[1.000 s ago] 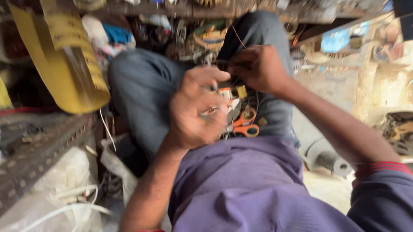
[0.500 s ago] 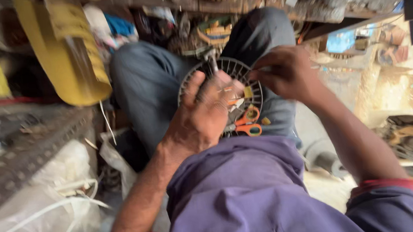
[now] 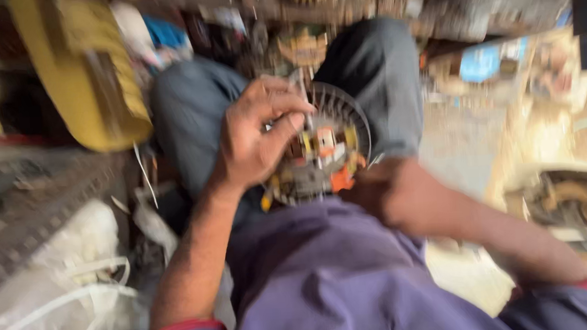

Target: The person winds copper wire around the core of an electric fan motor by hand, securing it through the slots.

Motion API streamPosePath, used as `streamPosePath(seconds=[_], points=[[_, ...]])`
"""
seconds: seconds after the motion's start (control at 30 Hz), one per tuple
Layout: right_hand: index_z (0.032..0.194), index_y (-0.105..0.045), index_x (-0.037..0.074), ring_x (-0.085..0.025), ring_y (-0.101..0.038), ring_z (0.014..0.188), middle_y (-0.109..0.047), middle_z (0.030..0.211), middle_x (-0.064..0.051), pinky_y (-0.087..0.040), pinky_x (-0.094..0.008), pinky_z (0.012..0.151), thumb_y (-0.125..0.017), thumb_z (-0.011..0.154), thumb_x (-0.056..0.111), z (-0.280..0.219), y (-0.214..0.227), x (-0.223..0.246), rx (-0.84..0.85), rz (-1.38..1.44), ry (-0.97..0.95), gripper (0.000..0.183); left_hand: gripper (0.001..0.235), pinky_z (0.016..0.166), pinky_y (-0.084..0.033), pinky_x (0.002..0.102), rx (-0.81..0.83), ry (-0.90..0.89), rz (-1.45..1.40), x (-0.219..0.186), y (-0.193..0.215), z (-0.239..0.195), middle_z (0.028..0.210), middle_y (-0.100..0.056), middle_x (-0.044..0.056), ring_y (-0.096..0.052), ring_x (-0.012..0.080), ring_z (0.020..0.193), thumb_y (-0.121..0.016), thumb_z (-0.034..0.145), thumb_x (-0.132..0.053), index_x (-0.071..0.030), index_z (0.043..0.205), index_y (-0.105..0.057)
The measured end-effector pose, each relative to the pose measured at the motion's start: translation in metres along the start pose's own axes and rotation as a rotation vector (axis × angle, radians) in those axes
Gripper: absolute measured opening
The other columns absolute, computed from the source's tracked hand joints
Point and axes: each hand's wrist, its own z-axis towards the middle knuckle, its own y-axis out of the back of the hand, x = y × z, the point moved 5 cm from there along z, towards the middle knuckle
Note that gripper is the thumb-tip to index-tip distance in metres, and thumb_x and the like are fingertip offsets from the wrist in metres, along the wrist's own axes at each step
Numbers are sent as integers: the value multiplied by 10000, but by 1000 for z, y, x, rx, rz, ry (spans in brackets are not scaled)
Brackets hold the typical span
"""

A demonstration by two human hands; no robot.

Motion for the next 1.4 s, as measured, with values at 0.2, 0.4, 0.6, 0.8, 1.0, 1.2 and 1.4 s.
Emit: streamPosePath(seconds=[0.2, 0.4, 0.6, 0.8, 1.0, 1.2, 1.4], points=[[955, -816, 67, -244, -650, 633, -675, 742, -110, -500, -368, 566, -796, 854, 95, 10, 35, -61, -203, 57, -237, 107, 137, 1250, -301, 586, -123, -437, 717, -47, -42, -51, 1593, -466, 111, -375, 386, 1491, -712, 1035, -157, -50, 1102, -766], [964, -785, 64, -211, -708, 765, -751, 889, -94, -567, -337, 681, -781, 901, 75, 53, 10, -116, -354, 185, -215, 65, 110, 1102, -453, 533, -287, -348, 288, -48, -22, -40, 1446, -535, 148, -545, 382, 1290, -697, 997, -127, -24, 1034, -717], [937, -780, 93, -251, -659, 671, -711, 817, -101, -511, -382, 576, -811, 893, 187, 64, 28, -86, -474, -229, -225, 109, 189, 813, -548, 390, 78, 101, 58, 6, -18, 47, 903, -705, 118, -693, 252, 877, -821, 859, -192, -23, 874, -740], [994, -754, 97, -240, -656, 718, -676, 824, -100, -525, -364, 597, -684, 726, 122, 5, -1, -6, -119, -177, 55, 278, 102, 953, -534, 426, -132, -190, 35, -28, 10, 9, 1068, -715, 128, -668, 311, 1044, -722, 896, -104, -52, 983, -736], [943, -771, 73, -266, -689, 734, -728, 874, -89, -549, -375, 664, -824, 861, 139, 45, 15, -102, -394, 108, -293, 118, 176, 955, -512, 501, -264, -406, 250, -81, -5, -9, 1157, -673, 104, -666, 261, 1064, -732, 898, -126, -6, 1026, -744], [917, -755, 70, -282, -658, 675, -701, 825, -111, -517, -397, 590, -803, 816, 115, 57, 23, -81, -442, -216, -150, 121, 213, 789, -534, 374, 34, -4, 93, 9, -13, 47, 911, -701, 112, -679, 249, 872, -854, 863, -203, -30, 875, -731], [893, -712, 59, -256, -647, 722, -651, 779, -95, -514, -401, 601, -715, 773, 122, -6, -10, -10, -206, -111, 55, 136, 122, 865, -541, 436, -131, -91, 45, -27, 7, 2, 1093, -700, 127, -672, 310, 985, -728, 885, -124, -33, 966, -742]])
